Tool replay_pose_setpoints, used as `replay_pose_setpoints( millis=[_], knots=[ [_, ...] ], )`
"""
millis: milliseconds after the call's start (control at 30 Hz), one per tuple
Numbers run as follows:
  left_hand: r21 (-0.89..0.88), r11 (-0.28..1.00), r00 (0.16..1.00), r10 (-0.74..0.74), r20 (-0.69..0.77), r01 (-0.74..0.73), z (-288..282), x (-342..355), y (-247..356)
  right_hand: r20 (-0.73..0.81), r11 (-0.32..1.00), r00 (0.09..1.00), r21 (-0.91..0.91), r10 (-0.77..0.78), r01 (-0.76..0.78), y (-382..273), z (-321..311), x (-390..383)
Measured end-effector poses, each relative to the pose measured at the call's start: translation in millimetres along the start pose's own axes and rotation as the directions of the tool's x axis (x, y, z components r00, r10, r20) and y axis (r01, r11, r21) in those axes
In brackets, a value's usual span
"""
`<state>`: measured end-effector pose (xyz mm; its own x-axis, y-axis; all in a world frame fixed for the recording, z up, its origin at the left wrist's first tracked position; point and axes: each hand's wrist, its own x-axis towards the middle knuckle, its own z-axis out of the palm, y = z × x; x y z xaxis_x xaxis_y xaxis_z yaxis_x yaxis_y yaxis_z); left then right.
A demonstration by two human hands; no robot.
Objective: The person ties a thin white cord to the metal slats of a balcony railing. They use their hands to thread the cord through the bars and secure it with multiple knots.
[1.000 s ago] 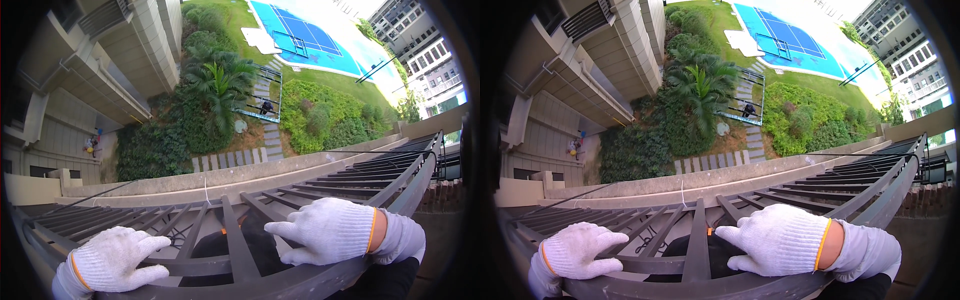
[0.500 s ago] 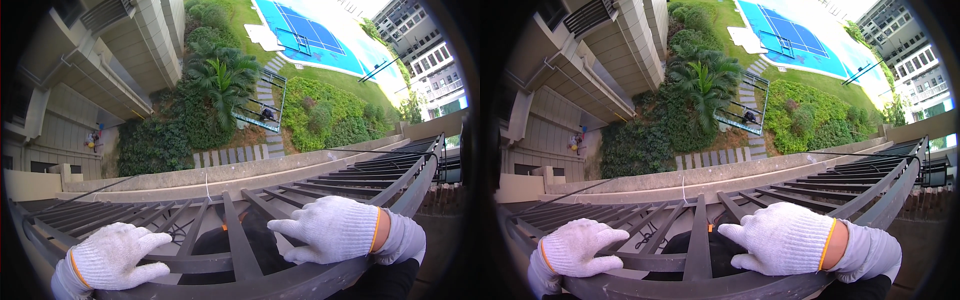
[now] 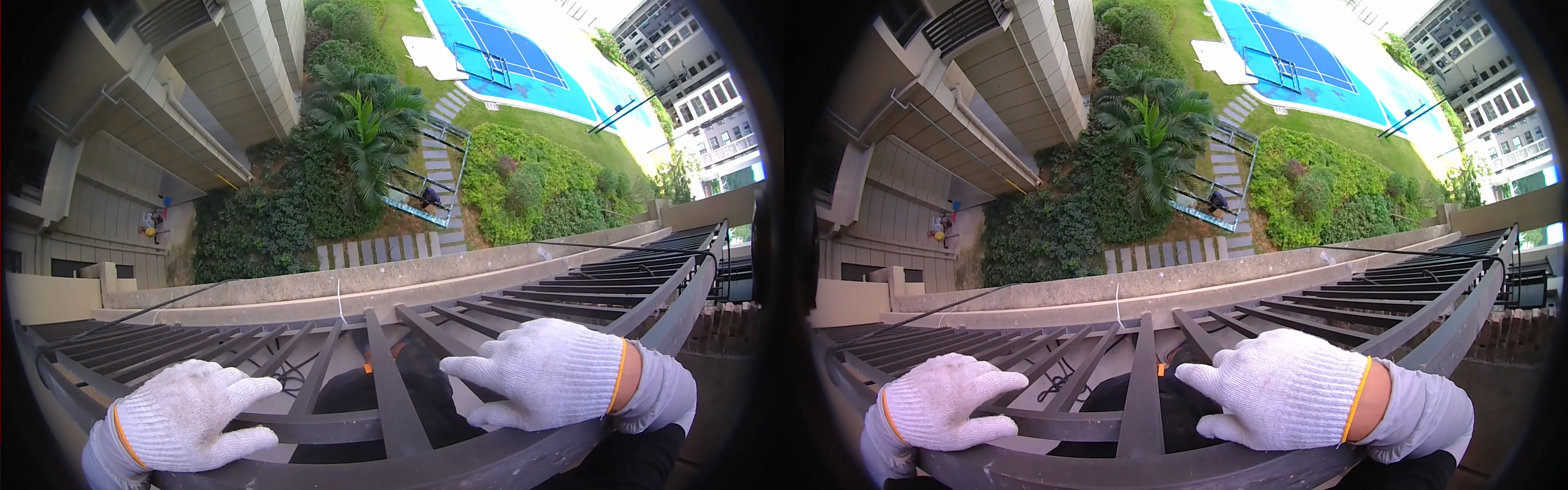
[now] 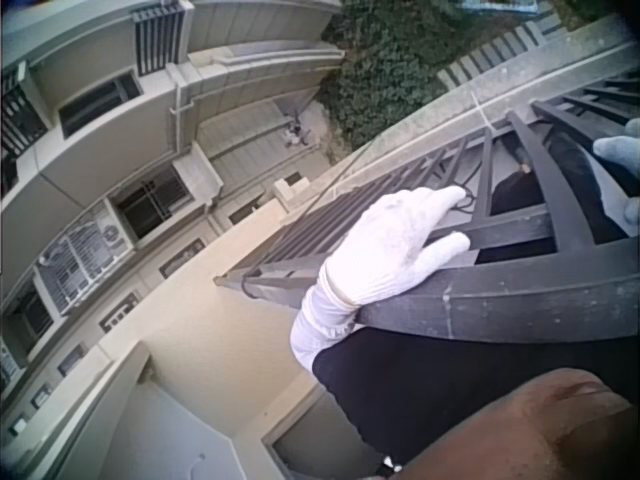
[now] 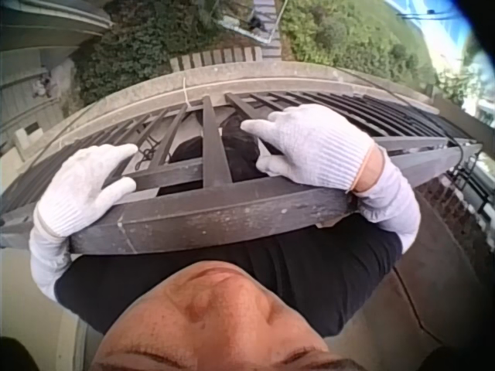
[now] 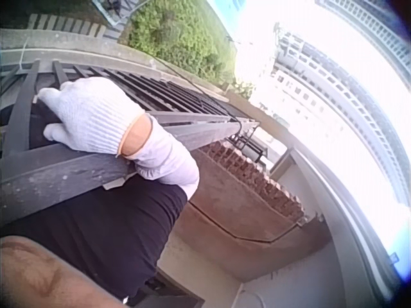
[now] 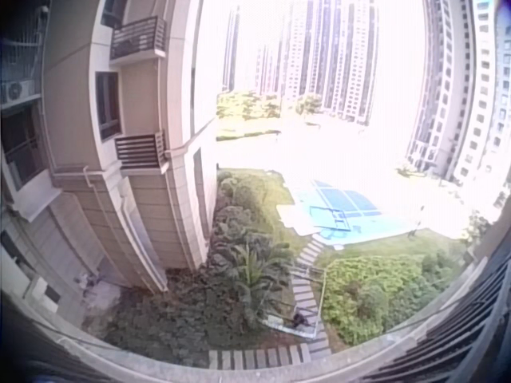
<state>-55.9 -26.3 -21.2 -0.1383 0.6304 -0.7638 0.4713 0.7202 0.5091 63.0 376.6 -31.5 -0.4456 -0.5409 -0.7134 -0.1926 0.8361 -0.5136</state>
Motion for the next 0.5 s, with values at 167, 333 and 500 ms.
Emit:
replay_pose_setpoints(
  millis=[167,333,500],
  knots=[
    [-0.005,1.000,1.000,0.017,-0.019,-0.017,-0.9,-0.3,-0.2,-0.089,0.999,0.995,0.009,-0.040,0.041,1.8,4.5,-0.7],
    [-0.006,1.000,0.999,0.026,-0.032,-0.026,-0.7,-0.2,-0.9,-0.129,0.998,0.990,0.015,-0.058,0.060,3.3,7.4,-0.4],
    [-0.001,1.000,0.999,0.021,-0.033,-0.021,-1.0,-0.1,-1.2,-0.121,0.998,0.991,0.011,-0.055,0.056,3.6,6.7,-0.7]
  ],
)
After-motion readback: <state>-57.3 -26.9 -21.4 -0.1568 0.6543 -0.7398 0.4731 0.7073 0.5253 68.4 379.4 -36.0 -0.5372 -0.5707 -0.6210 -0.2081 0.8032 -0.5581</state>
